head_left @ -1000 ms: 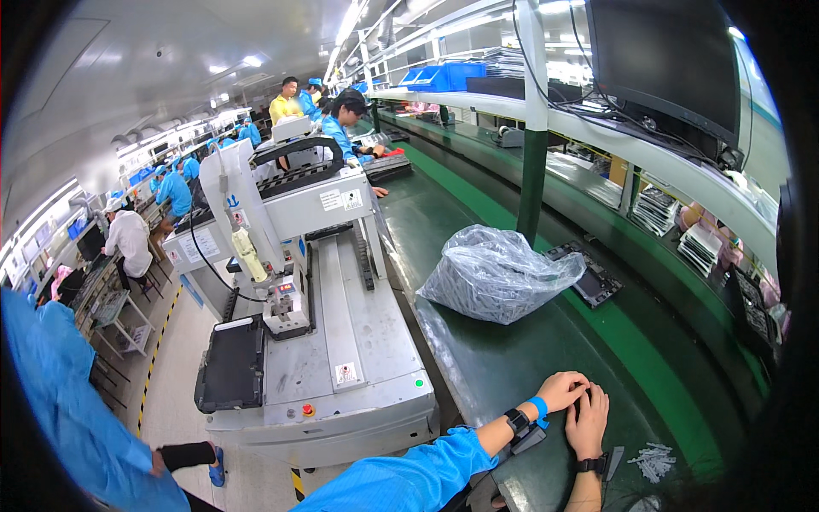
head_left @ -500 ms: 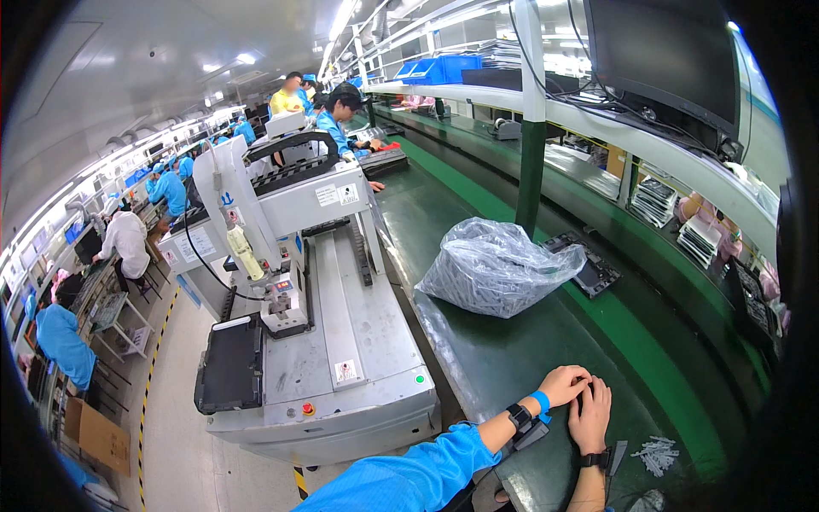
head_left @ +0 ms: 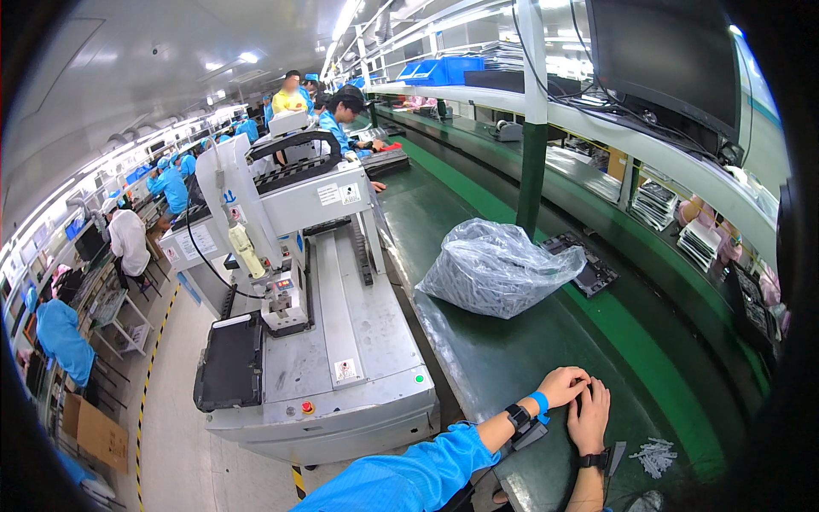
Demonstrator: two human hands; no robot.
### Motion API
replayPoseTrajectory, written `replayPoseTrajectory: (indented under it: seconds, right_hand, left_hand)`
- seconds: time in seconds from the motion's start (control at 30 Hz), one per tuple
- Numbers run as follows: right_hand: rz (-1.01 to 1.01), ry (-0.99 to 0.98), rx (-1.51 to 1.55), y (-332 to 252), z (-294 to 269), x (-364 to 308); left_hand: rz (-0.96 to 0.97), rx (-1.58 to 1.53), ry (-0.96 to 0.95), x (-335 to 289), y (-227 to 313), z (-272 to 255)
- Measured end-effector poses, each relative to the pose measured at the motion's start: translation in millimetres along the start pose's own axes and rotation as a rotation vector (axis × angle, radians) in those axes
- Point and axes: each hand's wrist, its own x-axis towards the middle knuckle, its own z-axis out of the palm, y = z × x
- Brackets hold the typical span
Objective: Assembling internal components and using an electric screwdriver to secure casing on tablets at an industrial assembly line.
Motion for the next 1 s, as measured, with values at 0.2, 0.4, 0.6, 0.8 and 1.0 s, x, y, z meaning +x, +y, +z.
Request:
replayPoseTrajectory:
  seconds: [0.2, 0.4, 0.6, 0.8, 1.0]
  right_hand:
    - [-0.008, -0.008, 0.017, -10, -1, 0]
    - [-0.008, 0.017, 0.037, -8, -5, -1]
    - [-0.013, 0.036, 0.045, -6, -8, 3]
    - [-0.005, 0.041, 0.053, -5, -7, 2]
    - [-0.001, 0.037, 0.056, -5, -5, 0]
  left_hand:
    - [-0.169, -0.023, -0.013, -15, 4, -23]
    - [-0.119, 0.373, -0.092, -103, 46, -119]
    - [-0.026, 0.830, 0.145, -197, 27, -206]
    - [-0.095, 1.387, 0.299, -236, -19, -201]
    - [-0.162, 1.346, 0.456, -234, -30, -187]
